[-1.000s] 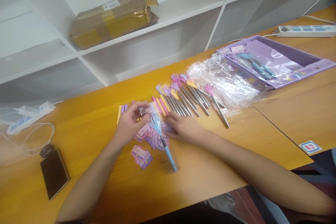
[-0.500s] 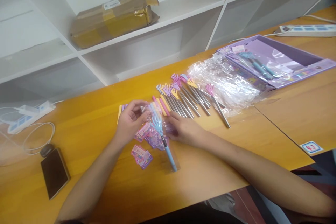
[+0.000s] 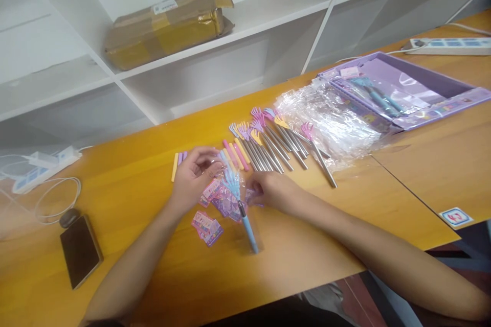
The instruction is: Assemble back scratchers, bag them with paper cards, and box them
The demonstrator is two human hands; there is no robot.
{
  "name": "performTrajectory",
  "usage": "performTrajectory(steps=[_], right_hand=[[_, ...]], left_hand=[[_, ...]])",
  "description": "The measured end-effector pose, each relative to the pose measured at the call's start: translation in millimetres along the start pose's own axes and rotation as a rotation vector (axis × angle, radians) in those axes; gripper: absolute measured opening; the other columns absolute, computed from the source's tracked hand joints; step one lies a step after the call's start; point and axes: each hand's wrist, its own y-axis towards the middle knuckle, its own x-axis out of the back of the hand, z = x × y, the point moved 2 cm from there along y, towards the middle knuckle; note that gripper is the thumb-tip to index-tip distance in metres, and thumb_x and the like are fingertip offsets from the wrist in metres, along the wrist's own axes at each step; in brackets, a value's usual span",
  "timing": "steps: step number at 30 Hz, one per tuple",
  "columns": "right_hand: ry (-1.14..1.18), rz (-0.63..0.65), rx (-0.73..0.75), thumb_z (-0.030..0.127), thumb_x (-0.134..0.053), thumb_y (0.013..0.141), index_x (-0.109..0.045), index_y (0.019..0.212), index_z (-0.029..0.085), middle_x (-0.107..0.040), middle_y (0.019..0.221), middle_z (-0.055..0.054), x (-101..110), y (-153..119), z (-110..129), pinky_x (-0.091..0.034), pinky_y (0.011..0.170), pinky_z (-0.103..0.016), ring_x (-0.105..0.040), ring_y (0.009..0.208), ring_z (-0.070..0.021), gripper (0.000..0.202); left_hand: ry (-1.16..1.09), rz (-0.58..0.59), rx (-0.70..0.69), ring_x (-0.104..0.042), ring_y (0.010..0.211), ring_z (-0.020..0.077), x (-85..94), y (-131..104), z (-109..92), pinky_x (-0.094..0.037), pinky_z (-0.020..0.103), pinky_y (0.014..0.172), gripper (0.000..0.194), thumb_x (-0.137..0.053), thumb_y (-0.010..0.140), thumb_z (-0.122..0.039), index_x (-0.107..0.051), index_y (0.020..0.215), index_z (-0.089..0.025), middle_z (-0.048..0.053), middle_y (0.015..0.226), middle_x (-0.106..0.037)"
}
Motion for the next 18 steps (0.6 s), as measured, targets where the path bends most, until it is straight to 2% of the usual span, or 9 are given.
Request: performTrajectory(steps=[3, 6, 8, 12, 18], right_hand=[[0.017, 0.039, 0.042, 0.022, -0.089, 0.084, -0.074, 0.087, 0.022, -0.074, 0.087, 0.0, 1.9, -2.4, 3.3, -0.035, 0.065, -0.026, -0.063, 0.075, -0.0146, 0.015], [-0.038, -0.064, 0.063, 0.023, -0.094, 0.079, -0.074, 0.098, 0.02, -0.076, 0.104, -0.005, 3.5, -3.5, 0.4, -0.035, 0.067, -0.027, -0.065, 0.081, -0.0164, 0.028], [-0.06, -0.102, 0.045, 0.024, -0.095, 0.077, -0.073, 0.105, 0.02, -0.075, 0.109, -0.007, 2.9, -3.4, -3.3, -0.035, 0.067, -0.027, -0.066, 0.083, -0.0175, 0.035], [0.0, -0.081, 0.026, 0.019, -0.088, 0.081, -0.073, 0.105, 0.021, -0.077, 0.099, -0.004, 0.0, -2.6, -6.4, -0.036, 0.068, -0.028, -0.067, 0.084, -0.0181, 0.028], [0.042, -0.017, -0.03, 0.016, -0.089, 0.073, -0.073, 0.1, 0.021, -0.076, 0.094, -0.002, 0.5, -2.6, -4.5, -0.034, 0.065, -0.028, -0.062, 0.076, -0.0158, 0.031]], left_hand=[[0.009, -0.011, 0.004, -0.074, 0.088, 0.0171, -0.8, -0.2, -0.1, -0.06, 0.026, 0.076, 0.032, -0.087, 0.088, -0.039, -0.074, 0.11, -0.02, 0.005, 0.097, -0.077], [0.013, -0.036, 0.003, -0.076, 0.088, 0.0172, -0.9, -0.5, -0.3, -0.061, 0.026, 0.077, 0.029, -0.088, 0.087, -0.038, -0.074, 0.106, -0.02, 0.004, 0.096, -0.078], [0.002, -0.06, -0.009, -0.077, 0.087, 0.0171, -0.4, -0.7, 0.1, -0.061, 0.026, 0.076, 0.028, -0.089, 0.087, -0.037, -0.074, 0.104, -0.02, 0.004, 0.095, -0.078], [-0.019, -0.086, -0.047, -0.077, 0.082, 0.0169, 0.4, -1.1, 1.4, -0.061, 0.025, 0.071, 0.026, -0.089, 0.087, -0.035, -0.074, 0.102, -0.02, 0.003, 0.09, -0.078], [-0.01, -0.082, -0.071, -0.077, 0.081, 0.0152, -1.1, -2.3, 1.9, -0.063, 0.024, 0.071, 0.022, -0.088, 0.088, -0.032, -0.075, 0.102, -0.02, 0.002, 0.091, -0.077]])
